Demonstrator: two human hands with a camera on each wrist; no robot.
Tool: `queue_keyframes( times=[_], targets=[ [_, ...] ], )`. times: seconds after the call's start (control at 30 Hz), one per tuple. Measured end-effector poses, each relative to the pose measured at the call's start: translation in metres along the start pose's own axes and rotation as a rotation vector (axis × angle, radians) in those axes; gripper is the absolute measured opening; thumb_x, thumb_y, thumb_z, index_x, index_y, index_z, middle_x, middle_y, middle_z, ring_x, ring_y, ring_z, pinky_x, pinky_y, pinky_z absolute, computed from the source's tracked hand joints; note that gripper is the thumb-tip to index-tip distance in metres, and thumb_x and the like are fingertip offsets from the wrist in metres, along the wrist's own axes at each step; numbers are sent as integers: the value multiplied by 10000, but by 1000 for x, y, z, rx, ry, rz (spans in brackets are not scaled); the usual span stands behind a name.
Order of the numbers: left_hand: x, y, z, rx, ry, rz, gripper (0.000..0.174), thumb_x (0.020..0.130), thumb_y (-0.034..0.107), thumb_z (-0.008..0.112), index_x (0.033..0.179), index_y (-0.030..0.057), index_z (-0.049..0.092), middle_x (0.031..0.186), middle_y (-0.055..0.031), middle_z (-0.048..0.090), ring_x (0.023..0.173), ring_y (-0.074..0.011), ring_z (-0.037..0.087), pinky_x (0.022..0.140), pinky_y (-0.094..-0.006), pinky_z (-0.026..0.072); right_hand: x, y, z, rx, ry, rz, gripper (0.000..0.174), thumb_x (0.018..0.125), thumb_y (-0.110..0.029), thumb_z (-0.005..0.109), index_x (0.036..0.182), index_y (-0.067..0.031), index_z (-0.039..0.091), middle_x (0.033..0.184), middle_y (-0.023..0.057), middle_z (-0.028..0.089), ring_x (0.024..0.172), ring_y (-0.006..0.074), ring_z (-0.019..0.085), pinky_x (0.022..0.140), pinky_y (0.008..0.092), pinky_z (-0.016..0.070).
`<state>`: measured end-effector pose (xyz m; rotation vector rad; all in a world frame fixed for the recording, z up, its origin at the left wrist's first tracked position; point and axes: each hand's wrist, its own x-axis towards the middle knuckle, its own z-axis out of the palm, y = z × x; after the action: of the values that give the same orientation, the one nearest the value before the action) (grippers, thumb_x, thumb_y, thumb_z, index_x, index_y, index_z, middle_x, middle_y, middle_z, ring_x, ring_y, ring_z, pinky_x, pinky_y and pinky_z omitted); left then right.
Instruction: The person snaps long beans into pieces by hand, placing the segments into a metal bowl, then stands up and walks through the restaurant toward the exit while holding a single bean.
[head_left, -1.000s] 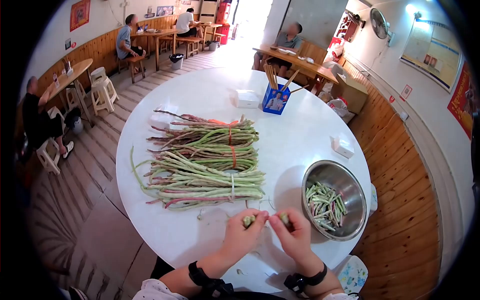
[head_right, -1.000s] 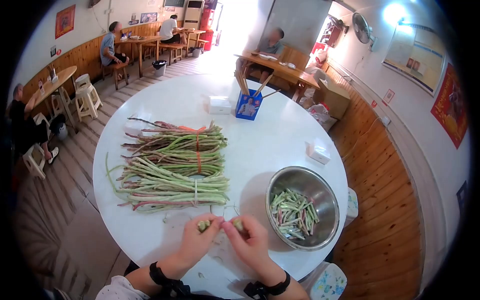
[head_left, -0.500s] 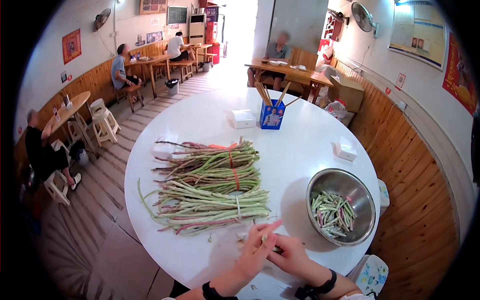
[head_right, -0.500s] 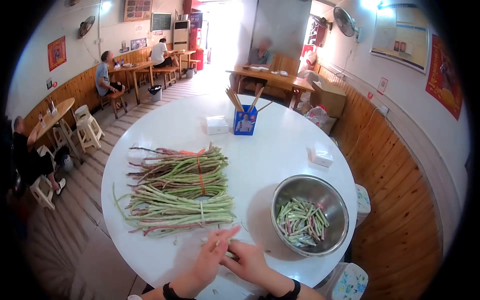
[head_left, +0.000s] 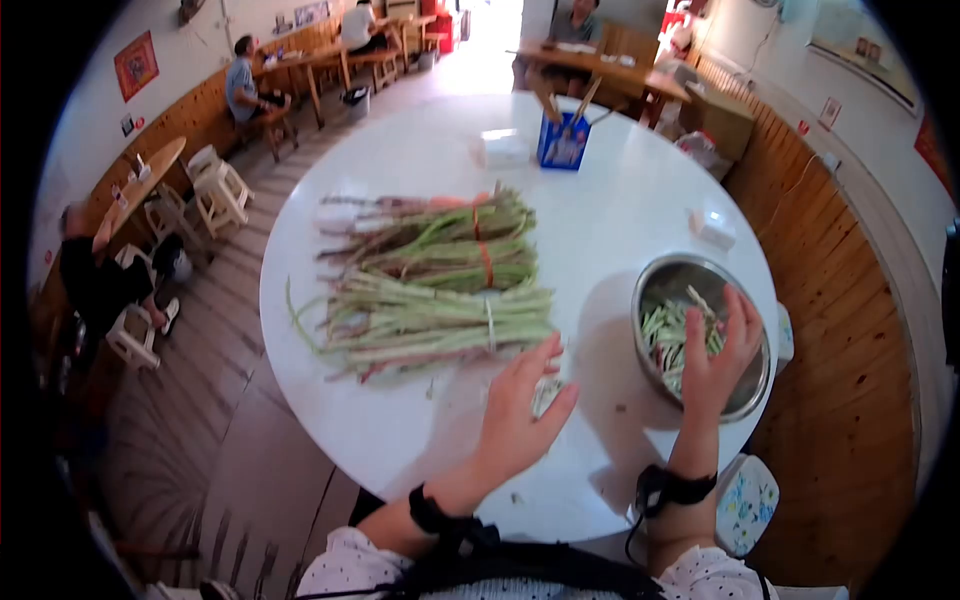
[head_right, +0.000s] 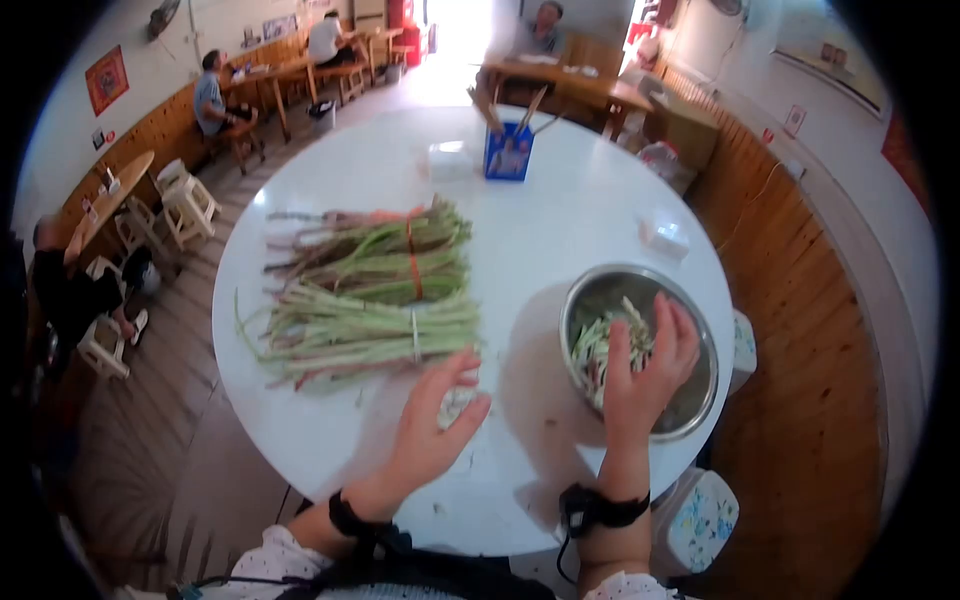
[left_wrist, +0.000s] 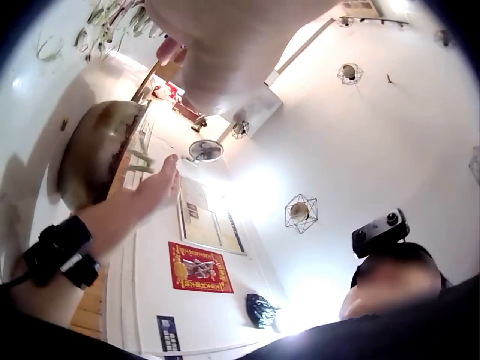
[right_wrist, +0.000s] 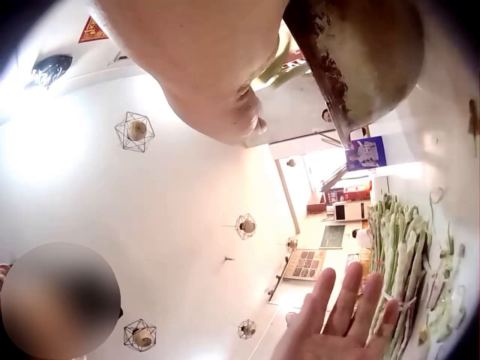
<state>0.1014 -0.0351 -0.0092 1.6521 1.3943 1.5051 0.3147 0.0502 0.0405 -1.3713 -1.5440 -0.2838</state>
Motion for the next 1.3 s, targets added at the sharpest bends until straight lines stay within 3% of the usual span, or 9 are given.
queue_keyframes(
  times=[0.07,0.17,0.27,0.43,0.53,0.87,0.93,1.17,1.3],
  targets=[
    [1,0,-1,179,-58,25,306,877,178,666,1162,66,663,1117,-124,644,939,-242,637,998,-466,411,-1,-11,-2,82,23,-28,417,870,-155,702,1249,-13,596,1281,159,521,1219,330,471,1044,435,354],
    [-5,8,-5,484,-304,53,301,827,118,692,1123,70,661,1110,-101,662,1028,-277,627,1017,-484,384,-9,-29,-7,238,-45,-122,335,866,-113,692,1175,-2,627,1254,163,539,1171,318,512,1005,412,399],
    [-1,26,-15,662,-119,319,229,782,106,704,1010,80,701,1030,-88,679,1002,-284,626,972,-469,430,-23,-47,-11,366,-170,-235,276,856,-70,684,1119,4,644,1219,170,557,1122,315,542,970,392,430],
    [27,-30,-78,1004,107,177,114,794,157,674,880,89,706,971,-88,664,951,-274,609,860,-403,479,-38,-63,-9,524,-328,-333,265,812,-12,707,1073,-8,666,1184,176,565,1035,299,552,884,370,465],
    [28,-40,-97,992,32,15,93,798,156,682,831,73,710,879,-70,654,912,-273,602,794,-417,488,-39,-64,-7,579,-338,-333,248,793,0,720,1037,-9,677,1140,166,588,951,275,576,817,349,486],
    [35,-42,-93,1055,45,146,69,778,104,689,828,59,704,835,-93,605,865,-288,588,752,-416,476,-47,-64,-1,628,-389,-268,245,801,1,719,1041,-13,676,1076,140,637,914,247,623,721,310,504],
    [30,-29,-111,1148,103,108,32,772,82,660,792,63,676,876,-83,588,861,-273,584,744,-424,476,-47,-64,-2,653,-439,-220,250,816,2,712,1063,-15,677,1075,133,639,864,210,629,670,282,500],
    [-7,41,-119,678,168,-14,50,888,30,612,900,-5,645,880,-113,557,758,-286,572,657,-373,453,-51,-65,1,817,-645,28,434,878,-21,681,1300,-19,581,1059,108,653,735,112,619,589,226,490],
    [-17,34,-114,336,48,-124,87,924,39,602,956,-24,652,846,-114,558,713,-257,546,637,-334,434,-53,-65,2,1217,-854,495,477,923,-49,658,1376,-16,515,1042,96,670,738,99,618,575,226,495]
  ],
)
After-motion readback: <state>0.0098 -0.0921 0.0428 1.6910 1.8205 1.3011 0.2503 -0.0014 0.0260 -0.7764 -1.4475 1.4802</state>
